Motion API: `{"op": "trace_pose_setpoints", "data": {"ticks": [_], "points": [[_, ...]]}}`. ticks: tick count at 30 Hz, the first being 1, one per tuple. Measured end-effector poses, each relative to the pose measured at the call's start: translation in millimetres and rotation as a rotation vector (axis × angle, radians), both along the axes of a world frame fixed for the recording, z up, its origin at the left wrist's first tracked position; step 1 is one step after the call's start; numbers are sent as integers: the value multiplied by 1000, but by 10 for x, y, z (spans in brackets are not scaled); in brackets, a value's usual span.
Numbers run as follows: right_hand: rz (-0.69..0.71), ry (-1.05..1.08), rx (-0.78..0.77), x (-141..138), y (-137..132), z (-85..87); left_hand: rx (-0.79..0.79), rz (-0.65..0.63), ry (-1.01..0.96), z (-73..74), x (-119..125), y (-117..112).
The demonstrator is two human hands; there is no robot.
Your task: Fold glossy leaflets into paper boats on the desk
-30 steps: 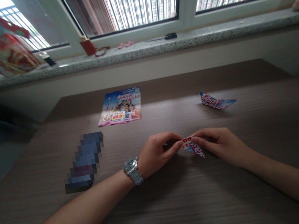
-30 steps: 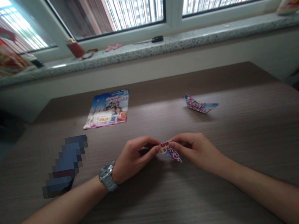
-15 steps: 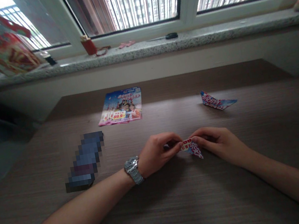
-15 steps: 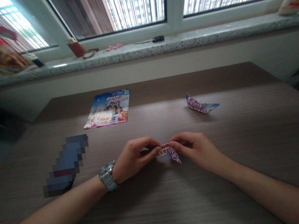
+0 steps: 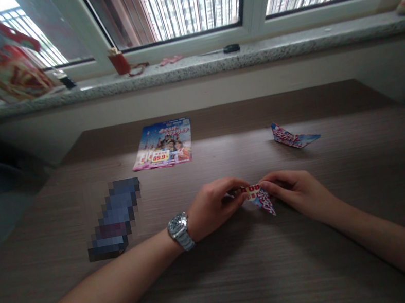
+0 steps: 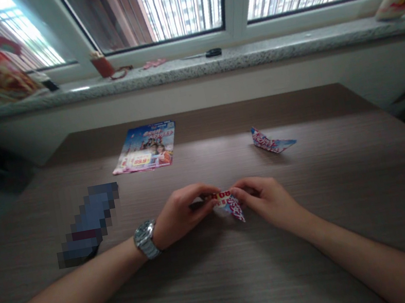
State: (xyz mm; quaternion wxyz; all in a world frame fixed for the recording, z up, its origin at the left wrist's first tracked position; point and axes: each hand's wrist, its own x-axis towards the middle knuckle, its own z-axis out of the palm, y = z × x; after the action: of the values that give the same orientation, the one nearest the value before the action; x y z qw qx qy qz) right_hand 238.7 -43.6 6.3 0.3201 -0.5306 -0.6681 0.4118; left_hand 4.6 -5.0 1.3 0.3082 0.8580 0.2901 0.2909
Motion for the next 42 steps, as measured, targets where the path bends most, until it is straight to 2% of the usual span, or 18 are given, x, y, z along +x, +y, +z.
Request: {"op": "trace_pose_setpoints", "data": {"ticks": [9,16,27,35,38,42], "points": [[-34,19,-58,28,22,-28,286,-79,23,-40,-30,12],[-15,121,-168,20,22,-63,385,-106,49,3,-61,13],[22,1,-38,34,24,-39,272,-86,41,21,-60,-12],[-27,-63,66,40,-1,-44,204,-44,46,-16,-61,15],[-26,-88,154,57,-10,-41,194,-22,43,-37,-66,32],[72,-133,318,75,-30,-16,187,0,41,-61,-71,54]]}}
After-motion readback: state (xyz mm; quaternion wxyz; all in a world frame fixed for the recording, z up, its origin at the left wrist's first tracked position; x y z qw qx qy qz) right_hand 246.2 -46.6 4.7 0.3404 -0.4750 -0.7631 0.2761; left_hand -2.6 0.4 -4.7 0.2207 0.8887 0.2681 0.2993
